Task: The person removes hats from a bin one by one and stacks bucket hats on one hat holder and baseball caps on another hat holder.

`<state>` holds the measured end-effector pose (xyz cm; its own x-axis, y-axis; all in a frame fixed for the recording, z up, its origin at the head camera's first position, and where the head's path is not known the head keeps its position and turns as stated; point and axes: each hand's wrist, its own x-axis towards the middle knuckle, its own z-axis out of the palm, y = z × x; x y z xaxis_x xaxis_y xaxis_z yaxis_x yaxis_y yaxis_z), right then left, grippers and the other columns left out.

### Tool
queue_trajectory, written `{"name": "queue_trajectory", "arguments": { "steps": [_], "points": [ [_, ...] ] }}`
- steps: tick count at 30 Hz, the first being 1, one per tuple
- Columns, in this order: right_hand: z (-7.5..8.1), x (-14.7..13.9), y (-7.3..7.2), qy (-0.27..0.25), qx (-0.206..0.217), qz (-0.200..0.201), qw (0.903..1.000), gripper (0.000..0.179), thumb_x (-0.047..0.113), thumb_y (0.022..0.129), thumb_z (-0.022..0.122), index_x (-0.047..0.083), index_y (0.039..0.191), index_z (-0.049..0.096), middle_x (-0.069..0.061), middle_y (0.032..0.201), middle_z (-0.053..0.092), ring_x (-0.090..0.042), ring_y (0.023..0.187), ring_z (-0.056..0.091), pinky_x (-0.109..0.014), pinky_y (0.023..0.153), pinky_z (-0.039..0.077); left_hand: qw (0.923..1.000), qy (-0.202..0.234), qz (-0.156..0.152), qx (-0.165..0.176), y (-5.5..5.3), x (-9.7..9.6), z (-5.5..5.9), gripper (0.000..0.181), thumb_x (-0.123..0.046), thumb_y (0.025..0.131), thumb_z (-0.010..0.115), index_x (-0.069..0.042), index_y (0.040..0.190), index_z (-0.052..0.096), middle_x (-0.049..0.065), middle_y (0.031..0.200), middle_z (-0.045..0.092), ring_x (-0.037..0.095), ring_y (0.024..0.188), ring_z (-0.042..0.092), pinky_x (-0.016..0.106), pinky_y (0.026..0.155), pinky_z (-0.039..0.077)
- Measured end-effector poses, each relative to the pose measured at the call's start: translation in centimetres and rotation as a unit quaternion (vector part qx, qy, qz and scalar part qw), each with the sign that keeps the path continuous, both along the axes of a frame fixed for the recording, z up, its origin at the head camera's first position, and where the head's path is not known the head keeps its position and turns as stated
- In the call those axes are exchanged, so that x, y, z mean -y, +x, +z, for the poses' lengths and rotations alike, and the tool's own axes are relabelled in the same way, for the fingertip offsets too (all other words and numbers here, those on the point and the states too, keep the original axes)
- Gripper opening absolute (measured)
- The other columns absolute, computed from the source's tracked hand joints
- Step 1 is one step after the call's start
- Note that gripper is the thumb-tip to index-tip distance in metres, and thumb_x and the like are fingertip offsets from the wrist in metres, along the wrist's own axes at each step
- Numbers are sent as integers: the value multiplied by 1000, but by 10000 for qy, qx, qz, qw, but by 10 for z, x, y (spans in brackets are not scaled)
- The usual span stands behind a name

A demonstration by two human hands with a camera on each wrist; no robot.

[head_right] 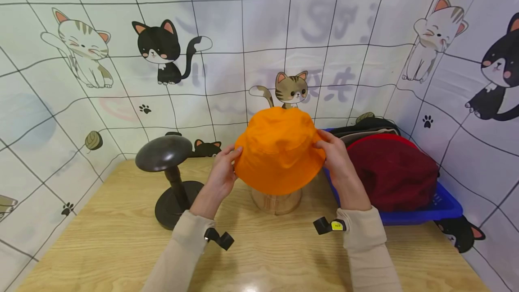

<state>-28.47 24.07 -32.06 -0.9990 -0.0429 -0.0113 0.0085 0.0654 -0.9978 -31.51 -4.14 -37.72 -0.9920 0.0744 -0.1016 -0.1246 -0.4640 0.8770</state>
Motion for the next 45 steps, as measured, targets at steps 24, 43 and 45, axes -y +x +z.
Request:
{"name": "queue_trajectory", "arguments": {
  "steps": [24, 43, 45],
  "points": [
    [-6, 0, 0, 915, 60, 52, 9958, 58, 17, 110, 33, 7, 165, 19, -20, 168, 25, -33, 142, 38, -35, 101, 45, 10000, -58, 19, -2, 0, 1, -2, 17, -21, 104, 62, -12, 119, 64, 2, 113, 61, 16, 90, 65, 27, 72, 56],
    [-8, 2, -1, 1244, 84, 167, 9921, 59, 17, 110, 33, 4, 165, 17, -23, 169, 22, -43, 149, 33, -46, 108, 45, 10000, -17, -18, 22, -1, 1, -2, 23, -20, 105, 59, -9, 125, 60, 2, 121, 57, 17, 100, 62, 29, 80, 55],
    [-8, 2, -1, 1285, 93, 165, 9915, 58, 17, 110, 33, 4, 165, 18, -23, 168, 23, -43, 148, 34, -41, 104, 47, 10000, -8, -7, 42, -1, 1, -2, 22, -19, 105, 59, -9, 124, 60, 2, 121, 57, 18, 101, 62, 29, 81, 55]
  ]
}}
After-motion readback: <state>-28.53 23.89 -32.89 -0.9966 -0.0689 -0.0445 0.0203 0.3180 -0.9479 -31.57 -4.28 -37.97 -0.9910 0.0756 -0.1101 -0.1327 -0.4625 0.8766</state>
